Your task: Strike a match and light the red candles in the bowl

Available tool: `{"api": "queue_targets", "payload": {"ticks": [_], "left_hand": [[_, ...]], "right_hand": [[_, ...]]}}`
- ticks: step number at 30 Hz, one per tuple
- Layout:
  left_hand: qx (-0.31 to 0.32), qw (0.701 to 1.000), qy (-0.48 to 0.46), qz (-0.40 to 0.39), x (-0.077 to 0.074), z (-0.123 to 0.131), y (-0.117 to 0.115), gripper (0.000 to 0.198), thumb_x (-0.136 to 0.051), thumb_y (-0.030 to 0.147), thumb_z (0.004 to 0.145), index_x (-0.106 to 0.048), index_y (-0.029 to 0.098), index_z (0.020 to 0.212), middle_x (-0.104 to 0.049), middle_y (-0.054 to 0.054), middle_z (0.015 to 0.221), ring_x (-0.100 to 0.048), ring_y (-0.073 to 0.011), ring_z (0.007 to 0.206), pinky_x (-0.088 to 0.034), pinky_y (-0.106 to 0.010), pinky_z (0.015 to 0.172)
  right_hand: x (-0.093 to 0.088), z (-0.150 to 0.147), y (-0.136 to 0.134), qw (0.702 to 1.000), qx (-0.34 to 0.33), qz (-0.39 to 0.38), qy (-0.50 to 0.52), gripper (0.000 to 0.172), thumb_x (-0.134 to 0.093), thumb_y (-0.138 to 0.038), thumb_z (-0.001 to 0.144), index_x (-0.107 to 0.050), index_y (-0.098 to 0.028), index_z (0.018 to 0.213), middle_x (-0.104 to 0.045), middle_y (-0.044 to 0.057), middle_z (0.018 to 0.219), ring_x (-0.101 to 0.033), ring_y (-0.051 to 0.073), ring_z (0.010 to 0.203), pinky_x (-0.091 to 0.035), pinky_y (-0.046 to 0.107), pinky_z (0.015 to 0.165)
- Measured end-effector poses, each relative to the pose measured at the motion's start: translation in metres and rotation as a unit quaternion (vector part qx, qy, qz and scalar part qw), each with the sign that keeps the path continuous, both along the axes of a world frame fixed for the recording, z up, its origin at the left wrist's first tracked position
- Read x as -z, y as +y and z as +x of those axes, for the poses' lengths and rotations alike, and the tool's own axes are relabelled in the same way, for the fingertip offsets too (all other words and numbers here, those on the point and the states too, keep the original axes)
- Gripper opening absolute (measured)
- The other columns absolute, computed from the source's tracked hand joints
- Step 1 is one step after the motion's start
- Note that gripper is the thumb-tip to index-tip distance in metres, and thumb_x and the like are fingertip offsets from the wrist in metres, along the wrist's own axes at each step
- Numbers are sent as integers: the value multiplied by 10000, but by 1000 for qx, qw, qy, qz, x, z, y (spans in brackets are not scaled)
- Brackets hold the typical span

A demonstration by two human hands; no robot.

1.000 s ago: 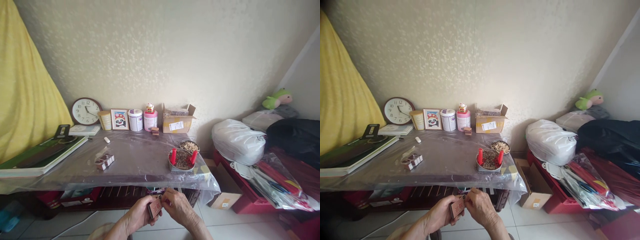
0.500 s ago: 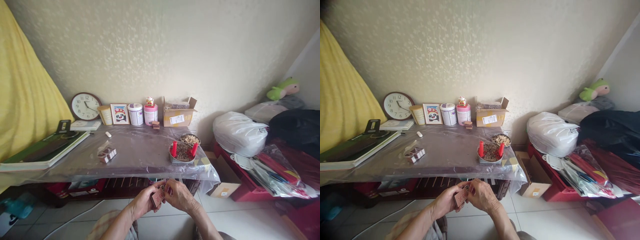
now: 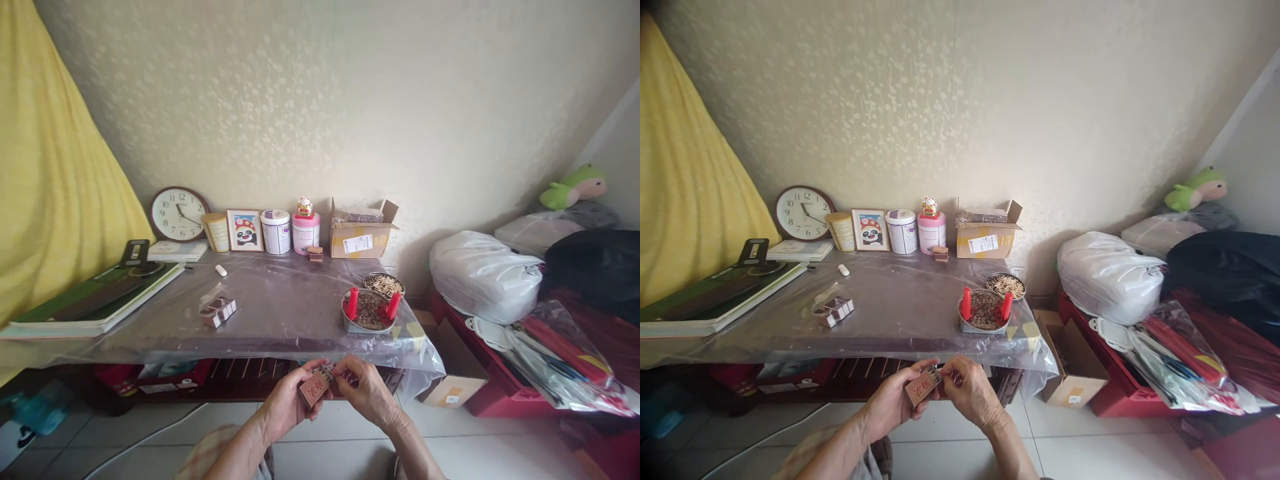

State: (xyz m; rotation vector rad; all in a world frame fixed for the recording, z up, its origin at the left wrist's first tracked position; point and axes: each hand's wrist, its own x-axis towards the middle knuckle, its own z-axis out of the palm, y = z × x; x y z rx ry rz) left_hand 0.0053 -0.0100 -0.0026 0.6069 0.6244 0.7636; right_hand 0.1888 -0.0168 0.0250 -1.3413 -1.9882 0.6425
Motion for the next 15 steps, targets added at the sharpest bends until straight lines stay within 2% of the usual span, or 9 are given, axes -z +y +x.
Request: {"api": "queue_targets", "payload": {"ticks": [3, 7, 12, 15], "left_hand": [[-13, 1000, -5, -11, -1, 1, 0, 420, -452, 282, 804, -522, 160, 1200, -725, -97, 693, -552, -135, 463, -276, -250, 466], [-22, 1000, -12, -13, 0, 6, 1, 380, -479, 299, 811, -553, 164, 1159, -721, -89, 696, -549, -129, 460, -261, -248, 453], [-38, 999, -25, 17, 0, 11, 0, 321, -515, 299, 822, -591, 164, 1103, -699, -66, 693, -530, -108, 459, -264, -240, 447], [-60, 997, -28, 39, -1, 13, 0, 271, -549, 280, 804, -616, 176, 1046, -695, -51, 762, -511, -89, 438, -255, -243, 435]], "right_hand": [[-1, 0, 0, 1000, -5, 22, 20, 169, -520, -74, 749, -652, -174, 785, -655, 7, 747, -591, 134, 645, -464, 240, 632], [-1, -3, 0, 998, -33, 7, 43, 142, -550, -114, 789, -675, -179, 803, -649, 20, 785, -615, 152, 712, -488, 264, 692], [-3, -6, 1, 990, -57, -29, 123, 168, -542, -265, 875, -681, -186, 822, -638, 33, 814, -637, 150, 671, -518, 249, 621], [-2, -3, 5, 988, -31, 22, 149, 224, -561, -358, 884, -679, -200, 780, -632, 26, 759, -635, 161, 695, -518, 255, 650]]}}
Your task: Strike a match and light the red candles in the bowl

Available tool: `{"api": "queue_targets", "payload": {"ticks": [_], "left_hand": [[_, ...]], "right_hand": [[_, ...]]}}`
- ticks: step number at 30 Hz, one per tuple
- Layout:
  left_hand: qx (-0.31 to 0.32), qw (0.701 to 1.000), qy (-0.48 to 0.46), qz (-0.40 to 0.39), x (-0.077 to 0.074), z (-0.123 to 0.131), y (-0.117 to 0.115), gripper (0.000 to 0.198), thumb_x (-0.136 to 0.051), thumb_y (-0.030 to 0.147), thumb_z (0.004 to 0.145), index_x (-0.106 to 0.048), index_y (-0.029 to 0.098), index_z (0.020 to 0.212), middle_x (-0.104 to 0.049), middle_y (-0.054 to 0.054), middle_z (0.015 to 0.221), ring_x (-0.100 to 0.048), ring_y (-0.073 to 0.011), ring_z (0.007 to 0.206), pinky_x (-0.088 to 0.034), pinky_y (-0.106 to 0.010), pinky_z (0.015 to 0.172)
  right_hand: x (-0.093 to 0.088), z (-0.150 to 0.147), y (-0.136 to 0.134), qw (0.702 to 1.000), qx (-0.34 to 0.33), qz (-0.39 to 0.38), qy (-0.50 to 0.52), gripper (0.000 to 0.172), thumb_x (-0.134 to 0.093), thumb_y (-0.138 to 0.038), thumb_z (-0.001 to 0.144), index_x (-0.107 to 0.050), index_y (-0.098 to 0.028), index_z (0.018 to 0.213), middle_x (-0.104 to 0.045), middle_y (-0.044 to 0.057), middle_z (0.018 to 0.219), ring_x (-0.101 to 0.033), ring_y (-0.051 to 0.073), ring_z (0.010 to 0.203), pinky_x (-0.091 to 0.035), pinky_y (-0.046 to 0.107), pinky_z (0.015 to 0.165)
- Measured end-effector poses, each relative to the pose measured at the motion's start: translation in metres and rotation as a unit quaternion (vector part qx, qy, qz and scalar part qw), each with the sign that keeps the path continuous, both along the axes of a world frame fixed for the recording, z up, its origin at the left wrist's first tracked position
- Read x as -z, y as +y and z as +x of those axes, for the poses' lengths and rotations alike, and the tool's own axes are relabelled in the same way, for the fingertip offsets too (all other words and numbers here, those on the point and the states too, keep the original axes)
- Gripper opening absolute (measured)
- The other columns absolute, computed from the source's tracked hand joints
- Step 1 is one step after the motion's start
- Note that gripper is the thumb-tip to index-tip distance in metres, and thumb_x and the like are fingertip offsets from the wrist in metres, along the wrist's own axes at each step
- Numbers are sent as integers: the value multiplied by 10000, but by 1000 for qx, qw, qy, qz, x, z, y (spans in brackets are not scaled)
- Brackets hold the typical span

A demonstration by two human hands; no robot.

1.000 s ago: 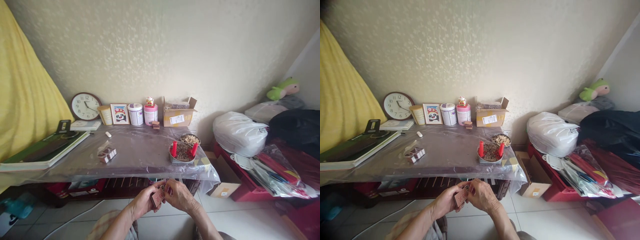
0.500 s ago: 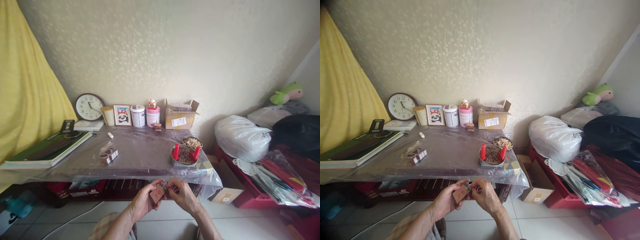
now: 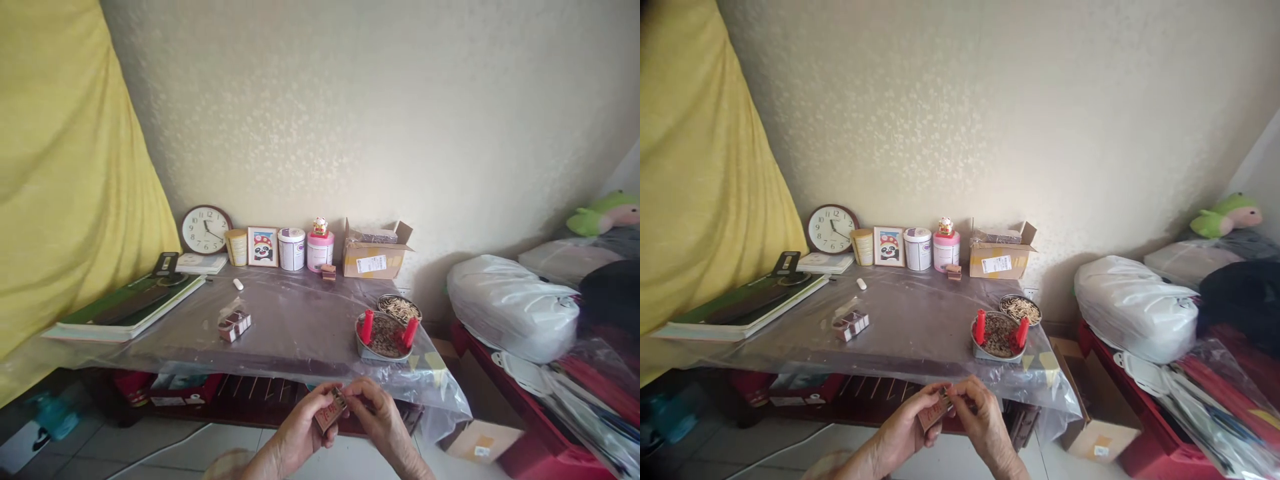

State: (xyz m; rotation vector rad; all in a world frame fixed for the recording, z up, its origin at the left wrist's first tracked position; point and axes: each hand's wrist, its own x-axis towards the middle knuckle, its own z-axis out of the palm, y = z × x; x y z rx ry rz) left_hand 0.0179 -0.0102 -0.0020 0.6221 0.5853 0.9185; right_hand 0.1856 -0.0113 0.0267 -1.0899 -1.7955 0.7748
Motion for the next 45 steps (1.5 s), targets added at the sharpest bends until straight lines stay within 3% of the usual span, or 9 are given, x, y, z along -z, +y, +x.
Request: {"api": "queue_targets", "payload": {"ticks": [6, 9, 14, 20, 27, 30, 35, 40, 45], "left_hand": [[-78, 996, 8, 46, -4, 5, 4, 254, -555, 297, 807, -632, 176, 1017, -625, 5, 688, -478, -77, 404, -244, -244, 410], [-104, 992, 11, 68, -6, 8, 5, 279, -534, 299, 814, -627, 166, 1041, -611, 8, 656, -452, -78, 388, -227, -245, 392], [-135, 987, 6, 89, -5, 15, 7, 255, -489, 264, 813, -624, 169, 1007, -575, 23, 591, -469, -105, 410, -271, -253, 409], [-182, 978, 9, 99, -7, 16, 9, 168, -491, 188, 813, -613, 199, 927, -641, -2, 756, -568, -144, 681, -411, -279, 648], [-223, 968, 54, 105, -1, 14, 12, 79, -486, 250, 835, -557, 225, 812, -603, 30, 696, -543, -159, 653, -408, -302, 654], [-238, 962, 68, 118, 1, 16, 13, 90, -491, 263, 841, -547, 223, 784, -573, 43, 682, -518, -155, 664, -393, -292, 654], [-226, 963, 71, 129, -1, 17, 12, 140, -486, 322, 860, -537, 221, 777, -572, 42, 692, -520, -159, 659, -405, -310, 660], [-192, 969, 59, 147, -8, 13, 9, 200, -540, 393, 846, -605, 210, 893, -625, 9, 771, -562, -170, 732, -415, -317, 712], [-149, 973, 28, 173, -12, 10, 8, 326, -648, 418, 779, -641, 189, 1010, -696, -63, 899, -598, -212, 872, -434, -357, 801]], "right_hand": [[9, 5, 10, 982, 64, 6, 176, 296, -636, -500, 809, -639, -205, 821, -691, 62, 872, -678, 173, 664, -571, 282, 653], [12, 2, 10, 978, 76, 25, 193, 266, -647, -480, 810, -634, -215, 826, -711, 53, 842, -701, 185, 716, -580, 290, 721], [10, -6, 3, 989, 92, 99, 63, 181, -580, -382, 877, -635, -232, 963, -708, 50, 916, -695, 191, 856, -573, 262, 770], [14, -13, 2, 967, 97, 215, -95, 285, -629, -362, 843, -587, -261, 1107, -678, 64, 1063, -668, 227, 978, -568, 311, 837], [30, -17, 3, 955, 65, 238, -166, 482, -676, -387, 814, -495, -240, 1235, -627, 100, 1175, -631, 252, 1076, -555, 320, 882], [34, -18, 5, 949, 66, 249, -183, 488, -679, -385, 810, -499, -227, 1235, -622, 104, 1185, -627, 254, 1087, -552, 319, 893], [33, -18, 5, 948, 79, 250, -181, 437, -672, -352, 814, -530, -220, 1205, -644, 92, 1156, -650, 236, 1052, -559, 288, 880], [18, -14, 4, 960, 78, 236, -128, 351, -650, -373, 829, -569, -237, 1142, -692, 59, 1065, -686, 213, 973, -573, 261, 832], [9, -5, 6, 981, 95, 153, -70, 292, -616, -410, 842, -620, -231, 1073, -717, 51, 1016, -692, 209, 949, -572, 255, 812]]}}
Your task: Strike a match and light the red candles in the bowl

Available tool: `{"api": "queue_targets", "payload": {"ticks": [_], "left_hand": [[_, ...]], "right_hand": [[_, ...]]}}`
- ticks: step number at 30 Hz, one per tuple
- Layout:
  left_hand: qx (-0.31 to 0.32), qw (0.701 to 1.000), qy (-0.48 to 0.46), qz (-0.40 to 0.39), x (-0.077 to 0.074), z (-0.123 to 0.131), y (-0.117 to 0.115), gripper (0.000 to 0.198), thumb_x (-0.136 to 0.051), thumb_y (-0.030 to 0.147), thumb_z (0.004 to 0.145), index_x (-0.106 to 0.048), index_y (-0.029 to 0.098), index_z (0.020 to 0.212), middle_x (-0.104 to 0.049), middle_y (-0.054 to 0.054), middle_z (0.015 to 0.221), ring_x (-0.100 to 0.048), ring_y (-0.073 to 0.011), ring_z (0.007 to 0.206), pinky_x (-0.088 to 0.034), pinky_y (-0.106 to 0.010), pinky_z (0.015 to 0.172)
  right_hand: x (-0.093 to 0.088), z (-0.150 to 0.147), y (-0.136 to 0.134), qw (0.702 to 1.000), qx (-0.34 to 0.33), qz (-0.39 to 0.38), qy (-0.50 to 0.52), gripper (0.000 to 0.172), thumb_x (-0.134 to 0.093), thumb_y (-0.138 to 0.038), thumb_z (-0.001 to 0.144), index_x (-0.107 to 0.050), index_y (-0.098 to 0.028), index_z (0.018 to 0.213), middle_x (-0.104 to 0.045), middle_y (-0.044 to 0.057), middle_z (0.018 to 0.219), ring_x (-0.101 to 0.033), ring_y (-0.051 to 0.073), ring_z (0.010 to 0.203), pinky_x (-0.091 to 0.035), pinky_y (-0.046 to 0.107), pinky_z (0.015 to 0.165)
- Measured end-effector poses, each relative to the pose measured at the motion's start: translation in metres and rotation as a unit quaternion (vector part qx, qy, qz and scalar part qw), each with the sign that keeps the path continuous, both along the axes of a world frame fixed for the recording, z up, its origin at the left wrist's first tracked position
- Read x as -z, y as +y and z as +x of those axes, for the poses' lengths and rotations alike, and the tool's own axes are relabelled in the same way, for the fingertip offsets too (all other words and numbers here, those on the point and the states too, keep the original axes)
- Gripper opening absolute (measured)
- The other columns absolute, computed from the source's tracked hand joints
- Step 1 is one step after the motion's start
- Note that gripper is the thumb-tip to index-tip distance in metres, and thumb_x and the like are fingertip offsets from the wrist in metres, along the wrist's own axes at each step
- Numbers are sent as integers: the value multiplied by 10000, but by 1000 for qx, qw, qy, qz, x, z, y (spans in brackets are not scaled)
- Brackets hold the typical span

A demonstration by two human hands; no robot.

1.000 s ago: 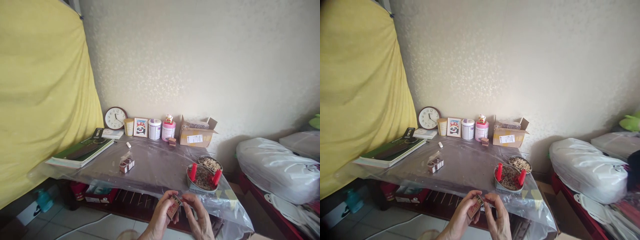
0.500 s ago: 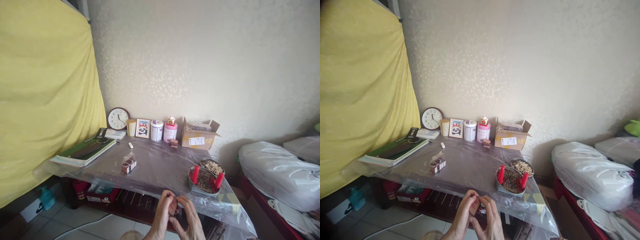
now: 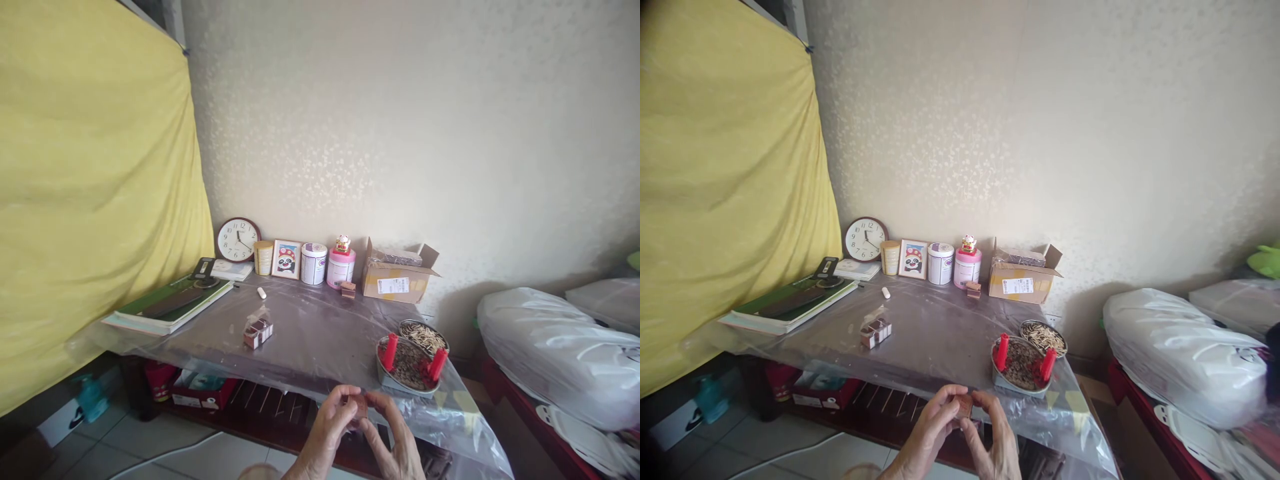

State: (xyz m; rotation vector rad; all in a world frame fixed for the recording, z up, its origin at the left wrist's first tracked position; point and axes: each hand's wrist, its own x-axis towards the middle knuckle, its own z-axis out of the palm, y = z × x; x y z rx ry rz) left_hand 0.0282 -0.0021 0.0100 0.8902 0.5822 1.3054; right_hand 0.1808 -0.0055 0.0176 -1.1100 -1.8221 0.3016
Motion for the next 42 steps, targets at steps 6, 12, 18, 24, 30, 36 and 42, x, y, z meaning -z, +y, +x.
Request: {"api": "queue_targets", "payload": {"ticks": [6, 12, 18, 24, 30, 36, 42], "left_hand": [[26, 1000, -12, 7, -1, -1, -1, 298, -716, 320, 747, -681, 166, 1001, -739, -107, 975, -616, -235, 931, -413, -397, 877], [22, 998, -46, -21, -4, -1, -3, 252, -683, 310, 784, -685, 173, 995, -744, -109, 1015, -615, -221, 983, -402, -374, 901], [11, 998, -58, -32, -3, 0, -2, 257, -741, 292, 722, -710, 185, 953, -742, -80, 1011, -615, -205, 956, -413, -332, 861], [1, 998, -50, -28, -4, 0, -1, 273, -772, 301, 684, -698, 185, 920, -741, -70, 964, -611, -200, 917, -415, -328, 821], [-11, 999, -38, -21, 2, 0, 0, 213, -746, 303, 717, -664, 187, 876, -730, -58, 944, -608, -188, 880, -418, -345, 822], [-9, 1000, -18, -18, 5, 1, 0, 208, -734, 284, 734, -653, 170, 889, -734, -64, 938, -611, -198, 880, -415, -364, 837], [-4, 1000, -10, -10, 10, 0, 2, 255, -740, 274, 728, -652, 165, 941, -740, -95, 1012, -621, -227, 933, -413, -382, 861]], "right_hand": [[8, 7, -1, 986, 2, -108, 130, 336, -633, -463, 810, -646, -241, 1063, -704, 54, 1082, -658, 213, 1036, -526, 250, 896], [-3, 10, 1, 944, -47, -188, 266, 348, -695, -464, 762, -686, -224, 1014, -718, 76, 1089, -657, 232, 1058, -533, 247, 884], [-8, 13, 4, 910, -8, -204, 360, 354, -777, -481, 660, -759, -208, 884, -763, 70, 936, -708, 249, 914, -550, 307, 869], [-7, 13, 3, 930, 12, -163, 330, 298, -770, -444, 678, -772, -220, 876, -743, 61, 1018, -683, 237, 971, -539, 273, 876], [-4, 8, -2, 981, -19, 27, 191, 128, -669, -278, 804, -739, -275, 911, -742, 14, 924, -698, 164, 873, -542, 209, 837], [0, 10, -5, 998, 27, 47, 44, 153, -601, -279, 858, -686, -254, 982, -739, 28, 941, -710, 177, 860, -555, 206, 780], [2, 10, -2, 998, 20, 56, 31, 118, -576, -257, 877, -664, -245, 953, -732, 28, 936, -707, 167, 859, -545, 195, 793]]}}
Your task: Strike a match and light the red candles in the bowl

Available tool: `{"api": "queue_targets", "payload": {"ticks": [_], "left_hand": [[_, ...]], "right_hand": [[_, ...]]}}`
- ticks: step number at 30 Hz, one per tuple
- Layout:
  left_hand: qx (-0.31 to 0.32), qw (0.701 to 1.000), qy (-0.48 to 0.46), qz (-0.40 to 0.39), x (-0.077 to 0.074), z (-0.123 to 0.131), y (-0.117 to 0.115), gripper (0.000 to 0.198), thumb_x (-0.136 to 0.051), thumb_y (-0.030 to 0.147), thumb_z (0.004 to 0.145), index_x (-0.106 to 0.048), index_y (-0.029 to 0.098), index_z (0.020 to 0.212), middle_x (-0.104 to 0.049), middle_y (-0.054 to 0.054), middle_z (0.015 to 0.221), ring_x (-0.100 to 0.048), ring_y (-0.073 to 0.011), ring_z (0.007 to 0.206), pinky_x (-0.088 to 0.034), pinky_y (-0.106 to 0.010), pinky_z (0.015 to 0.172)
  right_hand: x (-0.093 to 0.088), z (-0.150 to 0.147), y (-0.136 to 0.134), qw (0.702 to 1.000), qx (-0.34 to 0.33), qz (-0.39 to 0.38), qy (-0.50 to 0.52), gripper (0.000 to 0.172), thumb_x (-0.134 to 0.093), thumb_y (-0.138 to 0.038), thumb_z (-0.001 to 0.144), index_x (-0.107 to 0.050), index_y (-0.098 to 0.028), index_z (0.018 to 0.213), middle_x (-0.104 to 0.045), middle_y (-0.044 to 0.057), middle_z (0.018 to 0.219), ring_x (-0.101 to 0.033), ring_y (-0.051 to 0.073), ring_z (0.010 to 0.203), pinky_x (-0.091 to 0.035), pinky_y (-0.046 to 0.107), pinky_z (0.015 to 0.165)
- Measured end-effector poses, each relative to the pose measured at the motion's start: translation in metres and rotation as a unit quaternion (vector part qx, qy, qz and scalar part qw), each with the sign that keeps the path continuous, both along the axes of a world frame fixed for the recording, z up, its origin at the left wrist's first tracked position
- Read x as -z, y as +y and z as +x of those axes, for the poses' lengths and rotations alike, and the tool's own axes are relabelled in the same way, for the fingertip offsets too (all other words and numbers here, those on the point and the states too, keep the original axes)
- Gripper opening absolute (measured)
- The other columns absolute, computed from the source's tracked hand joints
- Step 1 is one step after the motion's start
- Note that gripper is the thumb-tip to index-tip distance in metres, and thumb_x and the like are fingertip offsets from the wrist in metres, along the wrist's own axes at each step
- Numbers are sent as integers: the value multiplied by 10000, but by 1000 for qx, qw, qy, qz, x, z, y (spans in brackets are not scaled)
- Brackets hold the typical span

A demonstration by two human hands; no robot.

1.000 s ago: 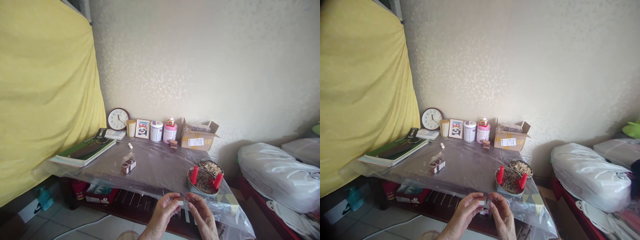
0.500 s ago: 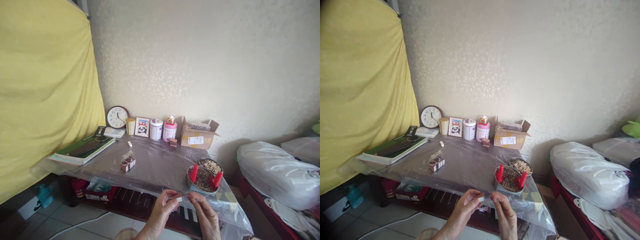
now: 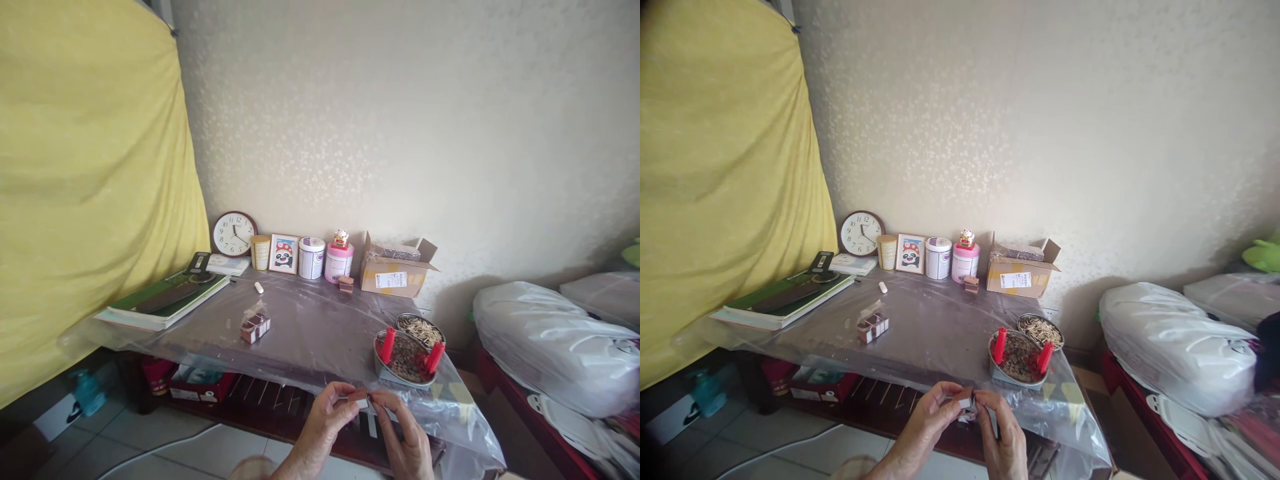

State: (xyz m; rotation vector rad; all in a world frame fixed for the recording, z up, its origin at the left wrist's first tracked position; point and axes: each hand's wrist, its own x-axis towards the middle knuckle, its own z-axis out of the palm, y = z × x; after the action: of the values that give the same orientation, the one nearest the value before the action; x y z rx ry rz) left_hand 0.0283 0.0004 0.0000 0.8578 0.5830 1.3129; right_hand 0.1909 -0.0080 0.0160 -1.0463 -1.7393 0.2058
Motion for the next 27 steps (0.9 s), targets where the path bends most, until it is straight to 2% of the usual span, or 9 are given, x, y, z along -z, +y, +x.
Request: {"api": "queue_targets", "payload": {"ticks": [5, 11, 18, 27], "left_hand": [[-2, 1000, 7, 1, 1, -1, 0, 300, -752, 287, 715, -641, 169, 967, -747, -107, 1026, -624, -247, 964, -405, -403, 884], [-6, 1000, 17, -1, 0, 0, -2, 315, -762, 310, 699, -647, 167, 955, -750, -88, 954, -629, -233, 914, -406, -388, 872], [-13, 999, 32, -10, -4, -2, -3, 258, -745, 333, 714, -662, 174, 899, -717, -52, 894, -615, -199, 837, -435, -358, 820], [-22, 999, 36, -27, -9, 0, -3, 330, -783, 382, 650, -693, 171, 886, -725, -70, 892, -627, -229, 856, -446, -381, 826]], "right_hand": [[-3, -2, -2, 999, -23, 33, -6, 126, -575, -217, 877, -658, -250, 967, -720, 39, 976, -697, 170, 900, -541, 214, 822], [-11, -4, -4, 999, -15, 49, -15, 156, -546, -269, 899, -679, -252, 979, -725, 56, 962, -700, 184, 882, -559, 231, 786], [-3, -2, -3, 999, 18, 32, -10, 142, -554, -297, 890, -664, -246, 965, -741, 39, 920, -717, 178, 830, -566, 217, 762], [-3, -2, -3, 999, 28, 44, -13, 143, -543, -281, 895, -661, -240, 965, -746, 30, 908, -722, 167, 829, -564, 204, 759]]}}
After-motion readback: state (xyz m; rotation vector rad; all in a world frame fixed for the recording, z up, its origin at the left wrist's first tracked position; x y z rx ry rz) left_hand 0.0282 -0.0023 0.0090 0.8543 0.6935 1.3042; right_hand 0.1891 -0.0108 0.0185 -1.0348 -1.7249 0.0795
